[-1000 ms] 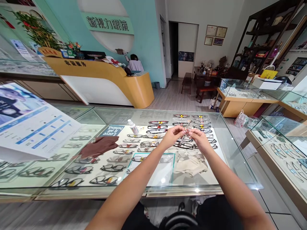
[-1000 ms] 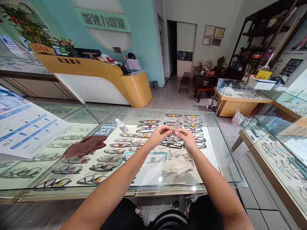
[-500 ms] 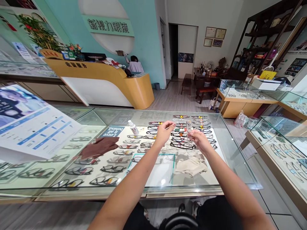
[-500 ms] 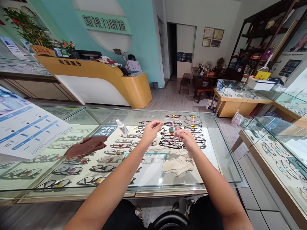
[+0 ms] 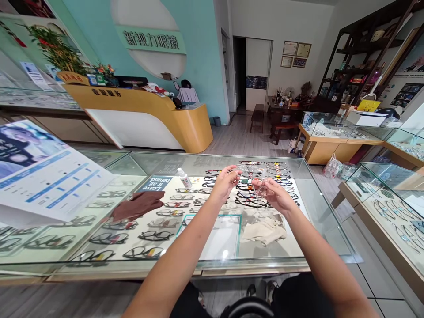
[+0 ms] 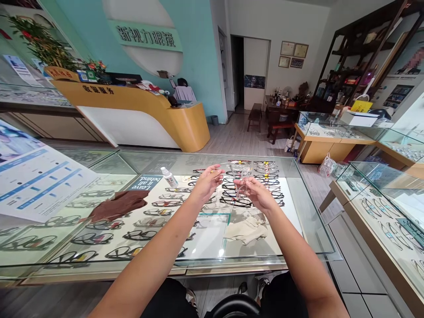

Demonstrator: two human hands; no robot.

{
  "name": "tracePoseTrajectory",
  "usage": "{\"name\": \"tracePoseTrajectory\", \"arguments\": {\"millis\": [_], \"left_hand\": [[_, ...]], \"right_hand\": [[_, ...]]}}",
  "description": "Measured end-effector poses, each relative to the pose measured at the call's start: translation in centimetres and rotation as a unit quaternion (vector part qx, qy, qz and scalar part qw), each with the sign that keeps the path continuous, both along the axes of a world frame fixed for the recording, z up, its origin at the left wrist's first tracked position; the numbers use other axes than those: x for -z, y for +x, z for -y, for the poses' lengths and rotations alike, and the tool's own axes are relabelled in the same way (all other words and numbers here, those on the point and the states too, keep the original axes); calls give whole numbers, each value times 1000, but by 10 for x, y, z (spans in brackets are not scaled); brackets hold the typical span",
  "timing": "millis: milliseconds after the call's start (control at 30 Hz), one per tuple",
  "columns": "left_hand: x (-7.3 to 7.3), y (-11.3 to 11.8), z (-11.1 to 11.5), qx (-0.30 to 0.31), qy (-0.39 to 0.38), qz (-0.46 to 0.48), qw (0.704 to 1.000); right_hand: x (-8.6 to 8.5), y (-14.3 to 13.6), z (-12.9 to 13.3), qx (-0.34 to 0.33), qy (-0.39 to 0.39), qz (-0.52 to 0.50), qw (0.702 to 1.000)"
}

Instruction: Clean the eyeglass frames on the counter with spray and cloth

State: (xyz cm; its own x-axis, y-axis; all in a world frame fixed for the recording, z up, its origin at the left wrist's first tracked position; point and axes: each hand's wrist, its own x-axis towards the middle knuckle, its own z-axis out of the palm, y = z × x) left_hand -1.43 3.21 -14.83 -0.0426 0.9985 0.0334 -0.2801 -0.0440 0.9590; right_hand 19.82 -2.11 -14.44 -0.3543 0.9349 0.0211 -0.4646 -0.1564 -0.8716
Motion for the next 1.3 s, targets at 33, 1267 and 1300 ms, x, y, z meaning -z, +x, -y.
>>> {"name": "tracePoseTrajectory", "arguments": {"millis": [33, 1267, 1300], "left_hand": [[0, 1, 1, 7, 2, -2, 1000], [-11, -5, 7, -304, 167, -13, 938], [-11, -10, 3, -327, 152, 13, 932]], "right_hand": [[0, 1, 0, 3, 9, -4, 1000], [-17, 43, -9, 132, 30, -93, 986], [-17, 43, -9, 128, 31, -91, 987]]}}
